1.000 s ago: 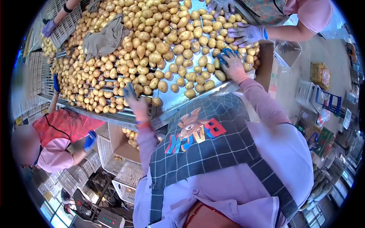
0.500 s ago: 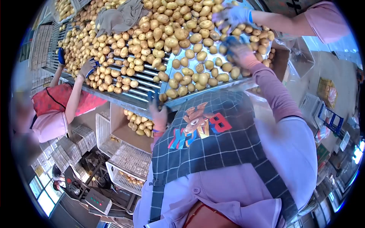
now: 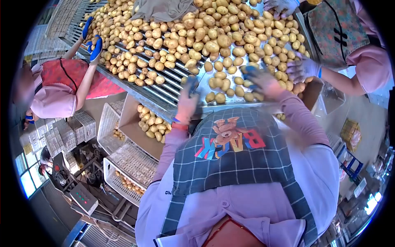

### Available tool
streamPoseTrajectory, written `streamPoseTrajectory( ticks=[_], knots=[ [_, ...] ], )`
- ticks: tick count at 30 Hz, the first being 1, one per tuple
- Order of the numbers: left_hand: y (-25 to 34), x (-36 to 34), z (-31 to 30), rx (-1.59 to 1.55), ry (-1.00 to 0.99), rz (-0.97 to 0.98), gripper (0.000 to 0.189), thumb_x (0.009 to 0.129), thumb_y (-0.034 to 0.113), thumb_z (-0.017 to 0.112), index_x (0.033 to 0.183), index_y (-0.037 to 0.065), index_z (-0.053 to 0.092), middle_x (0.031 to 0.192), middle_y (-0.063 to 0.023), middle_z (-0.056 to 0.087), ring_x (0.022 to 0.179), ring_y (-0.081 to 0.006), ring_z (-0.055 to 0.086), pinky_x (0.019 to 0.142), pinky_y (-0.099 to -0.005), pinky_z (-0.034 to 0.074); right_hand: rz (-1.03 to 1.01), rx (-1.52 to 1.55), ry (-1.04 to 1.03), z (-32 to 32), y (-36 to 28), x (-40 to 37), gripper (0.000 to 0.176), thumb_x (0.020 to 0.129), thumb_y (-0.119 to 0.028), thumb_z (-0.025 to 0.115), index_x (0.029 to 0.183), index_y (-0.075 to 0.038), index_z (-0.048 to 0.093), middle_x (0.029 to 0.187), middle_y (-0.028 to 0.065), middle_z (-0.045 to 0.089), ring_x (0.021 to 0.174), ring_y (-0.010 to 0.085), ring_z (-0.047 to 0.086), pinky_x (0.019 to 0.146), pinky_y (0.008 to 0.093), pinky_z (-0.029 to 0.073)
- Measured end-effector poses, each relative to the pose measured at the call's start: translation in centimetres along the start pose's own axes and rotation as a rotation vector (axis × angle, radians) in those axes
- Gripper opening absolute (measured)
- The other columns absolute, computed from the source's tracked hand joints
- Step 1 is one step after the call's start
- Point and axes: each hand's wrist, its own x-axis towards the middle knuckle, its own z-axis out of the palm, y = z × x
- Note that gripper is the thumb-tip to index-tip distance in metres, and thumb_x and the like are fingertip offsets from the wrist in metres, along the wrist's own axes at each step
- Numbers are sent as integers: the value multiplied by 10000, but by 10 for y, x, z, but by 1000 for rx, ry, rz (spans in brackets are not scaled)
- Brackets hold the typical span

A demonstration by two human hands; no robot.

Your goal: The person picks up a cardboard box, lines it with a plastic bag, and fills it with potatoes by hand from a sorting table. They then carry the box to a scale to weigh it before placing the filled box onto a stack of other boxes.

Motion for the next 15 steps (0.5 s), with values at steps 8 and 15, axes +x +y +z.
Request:
streamPoseTrajectory(
  ticks=[8,15],
  knots=[
    [-26,54,28,842,208,20,406,786,218,660,1160,109,547,1027,-210,553,908,-394,621,773,-488,518,487,200,555,-15,32,76,385,855,-254,595,1203,-92,622,1293,176,558,1227,381,483,1103,476,302],
    [-16,97,-37,283,720,249,231,779,160,689,963,24,660,858,-164,669,792,-302,641,758,-380,495,186,65,227,17,-83,63,525,856,-411,606,1256,-71,585,1265,222,557,1241,465,438,1067,544,328]
  ],
)
